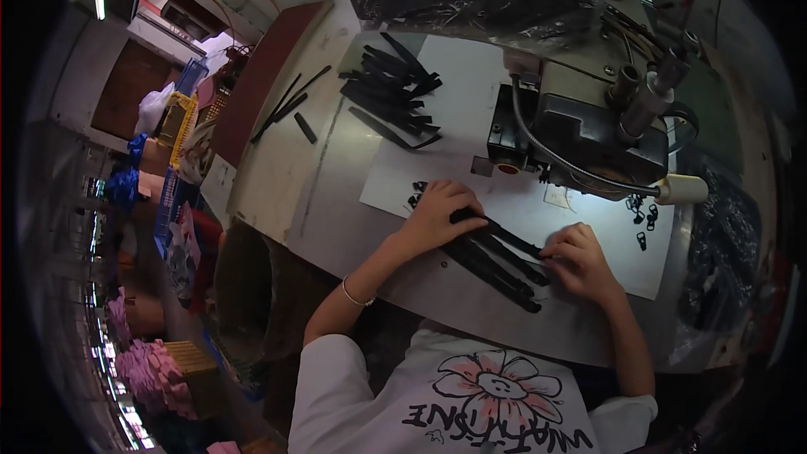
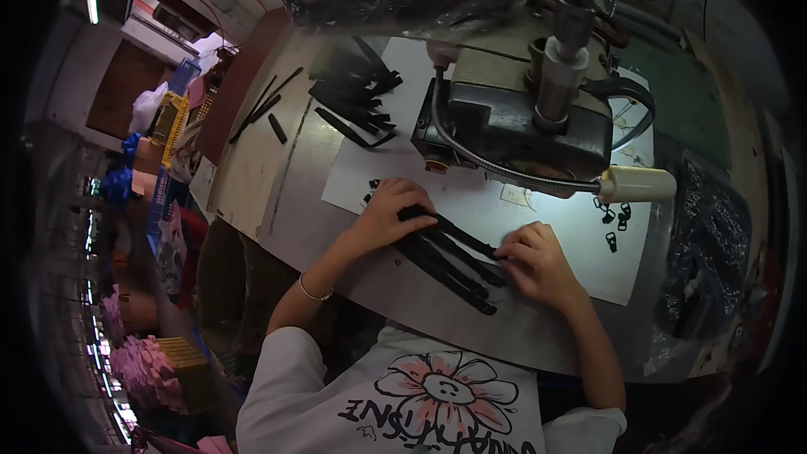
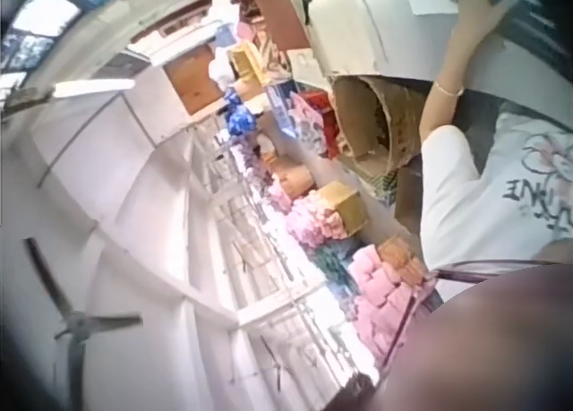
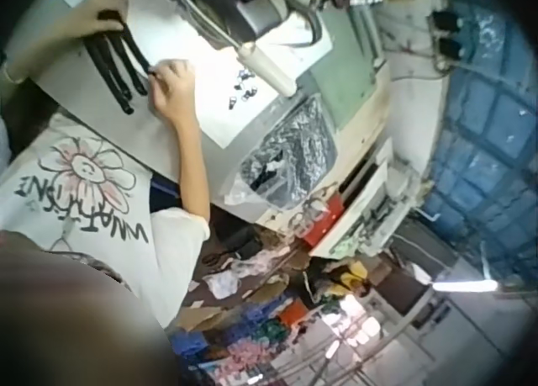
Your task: Attaching metal hardware to leather straps using a machine in a workshop.
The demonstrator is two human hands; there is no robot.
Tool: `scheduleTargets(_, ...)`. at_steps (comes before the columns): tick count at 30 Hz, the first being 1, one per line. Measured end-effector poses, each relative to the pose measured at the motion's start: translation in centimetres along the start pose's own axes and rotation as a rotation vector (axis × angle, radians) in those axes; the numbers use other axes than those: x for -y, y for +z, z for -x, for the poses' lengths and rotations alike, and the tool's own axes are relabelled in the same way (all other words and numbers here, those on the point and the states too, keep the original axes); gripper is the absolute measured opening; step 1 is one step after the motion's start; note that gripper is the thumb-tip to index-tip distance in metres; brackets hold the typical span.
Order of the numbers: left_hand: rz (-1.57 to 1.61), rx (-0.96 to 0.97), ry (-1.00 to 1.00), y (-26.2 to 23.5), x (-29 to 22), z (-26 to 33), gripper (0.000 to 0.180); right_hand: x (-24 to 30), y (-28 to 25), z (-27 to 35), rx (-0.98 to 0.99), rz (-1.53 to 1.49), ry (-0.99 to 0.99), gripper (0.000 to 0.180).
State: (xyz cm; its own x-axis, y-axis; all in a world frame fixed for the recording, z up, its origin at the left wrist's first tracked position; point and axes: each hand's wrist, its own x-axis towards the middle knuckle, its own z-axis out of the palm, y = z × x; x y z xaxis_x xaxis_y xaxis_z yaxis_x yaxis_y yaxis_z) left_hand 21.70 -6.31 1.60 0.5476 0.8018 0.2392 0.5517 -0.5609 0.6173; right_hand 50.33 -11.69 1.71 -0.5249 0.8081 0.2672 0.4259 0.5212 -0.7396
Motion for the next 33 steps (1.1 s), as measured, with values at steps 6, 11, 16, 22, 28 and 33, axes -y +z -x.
scheduleTargets(6, -0.660, -0.349, -0.176, -8.4, 9.4, 0.0, 0.024, 0.1, 0.3, -0.2, -0.122, -0.050, 0.033, 0.021)
scheduleTargets(11, -0.712, -0.259, -0.028, -10.9, 14.6, 0.4, 0.027, 0.8, 2.2, -2.5, -0.210, 0.080, -0.121, 0.020)
scheduleTargets(16, -0.753, -0.250, 0.149, -9.7, 12.9, 0.8, 0.022, 4.0, 6.0, -8.8, -0.231, 0.152, -0.356, 0.029)
scheduleTargets(22, -0.692, -0.342, 0.236, -5.8, 5.8, 1.4, 0.029, 4.6, 8.8, -12.9, -0.376, 0.359, -0.179, 0.025)
scheduleTargets(28, -0.638, -0.341, 0.303, -3.8, 1.4, 0.0, 0.026, 2.5, 5.2, -8.9, 0.085, -0.459, 0.412, 0.025)
scheduleTargets(33, -0.623, -0.289, 0.413, -0.3, -1.0, -2.0, 0.023, 2.5, 2.6, -5.7, -0.072, -0.376, 0.539, 0.022)
